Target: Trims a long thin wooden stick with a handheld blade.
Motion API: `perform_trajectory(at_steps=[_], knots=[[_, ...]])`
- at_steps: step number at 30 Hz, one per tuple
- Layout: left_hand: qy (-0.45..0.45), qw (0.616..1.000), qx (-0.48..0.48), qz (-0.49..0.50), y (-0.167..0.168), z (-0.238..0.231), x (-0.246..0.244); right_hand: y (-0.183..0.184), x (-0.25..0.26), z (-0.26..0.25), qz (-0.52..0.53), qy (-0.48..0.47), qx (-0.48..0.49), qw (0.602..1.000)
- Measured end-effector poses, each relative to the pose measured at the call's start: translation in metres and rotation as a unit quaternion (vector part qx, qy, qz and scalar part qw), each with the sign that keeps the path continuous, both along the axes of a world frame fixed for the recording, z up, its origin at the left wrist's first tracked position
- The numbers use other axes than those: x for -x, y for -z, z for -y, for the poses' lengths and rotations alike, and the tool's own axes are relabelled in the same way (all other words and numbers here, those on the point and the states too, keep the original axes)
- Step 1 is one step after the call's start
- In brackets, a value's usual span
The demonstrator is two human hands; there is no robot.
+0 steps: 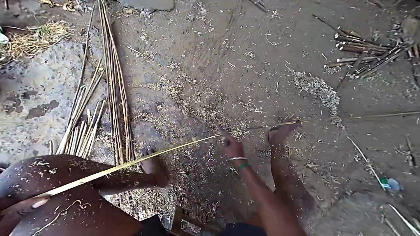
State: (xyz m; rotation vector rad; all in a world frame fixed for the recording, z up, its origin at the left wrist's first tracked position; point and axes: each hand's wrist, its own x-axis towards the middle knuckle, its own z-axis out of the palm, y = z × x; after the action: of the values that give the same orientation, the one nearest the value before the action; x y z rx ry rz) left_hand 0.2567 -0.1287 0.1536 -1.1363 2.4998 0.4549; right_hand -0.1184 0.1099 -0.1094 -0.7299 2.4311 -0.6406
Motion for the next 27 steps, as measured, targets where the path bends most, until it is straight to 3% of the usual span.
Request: perform_trajectory(at_steps=[2, 4, 5, 8, 10, 12, 14, 17, 19, 20, 24, 25, 27], knots=[[0.002, 0.999, 0.041, -0.03, 0.026, 0.012, -0.039, 0.033, 0.072, -0.039, 0.012, 0.108, -0.051, 0.993], [0.054, 0.99, 0.101, -0.085, 0.057, 0.033, -0.082, 0.037, 0.049, -0.018, 0.005, 0.157, 0.001, 0.988], [0.061, 0.984, 0.128, -0.105, 0.068, 0.042, -0.091, 0.018, -0.002, 0.011, 0.007, 0.134, 0.051, 0.99], [0.082, 0.974, 0.168, -0.127, 0.08, 0.044, -0.095, -0.089, -0.221, 0.094, 0.051, 0.008, 0.21, 0.976], [0.1, 0.973, 0.17, -0.123, 0.076, 0.045, -0.086, -0.127, -0.287, 0.121, 0.047, -0.094, 0.298, 0.949], [0.094, 0.978, 0.156, -0.104, 0.072, 0.047, -0.082, -0.106, -0.254, 0.114, 0.001, -0.101, 0.293, 0.951], [0.084, 0.978, 0.159, -0.102, 0.075, 0.05, -0.086, -0.061, -0.15, 0.07, -0.007, -0.069, 0.153, 0.986], [0.072, 0.977, 0.169, -0.111, 0.082, 0.047, -0.096, 0.008, 0.022, -0.015, -0.009, 0.051, -0.012, 0.999], [0.071, 0.976, 0.17, -0.117, 0.079, 0.044, -0.088, 0.028, 0.046, -0.027, 0.011, 0.155, -0.003, 0.988], [0.07, 0.976, 0.171, -0.116, 0.077, 0.043, -0.082, 0.017, 0.012, -0.009, 0.022, 0.148, 0.04, 0.988], [0.069, 0.988, 0.106, -0.09, 0.065, 0.044, -0.066, -0.085, -0.239, 0.104, 0.035, 0.018, 0.273, 0.961], [0.067, 0.989, 0.082, -0.1, 0.064, 0.044, -0.065, -0.097, -0.263, 0.116, 0.018, -0.016, 0.309, 0.951], [0.057, 0.99, 0.052, -0.118, 0.063, 0.048, -0.067, -0.091, -0.239, 0.109, -0.002, -0.091, 0.29, 0.953]])
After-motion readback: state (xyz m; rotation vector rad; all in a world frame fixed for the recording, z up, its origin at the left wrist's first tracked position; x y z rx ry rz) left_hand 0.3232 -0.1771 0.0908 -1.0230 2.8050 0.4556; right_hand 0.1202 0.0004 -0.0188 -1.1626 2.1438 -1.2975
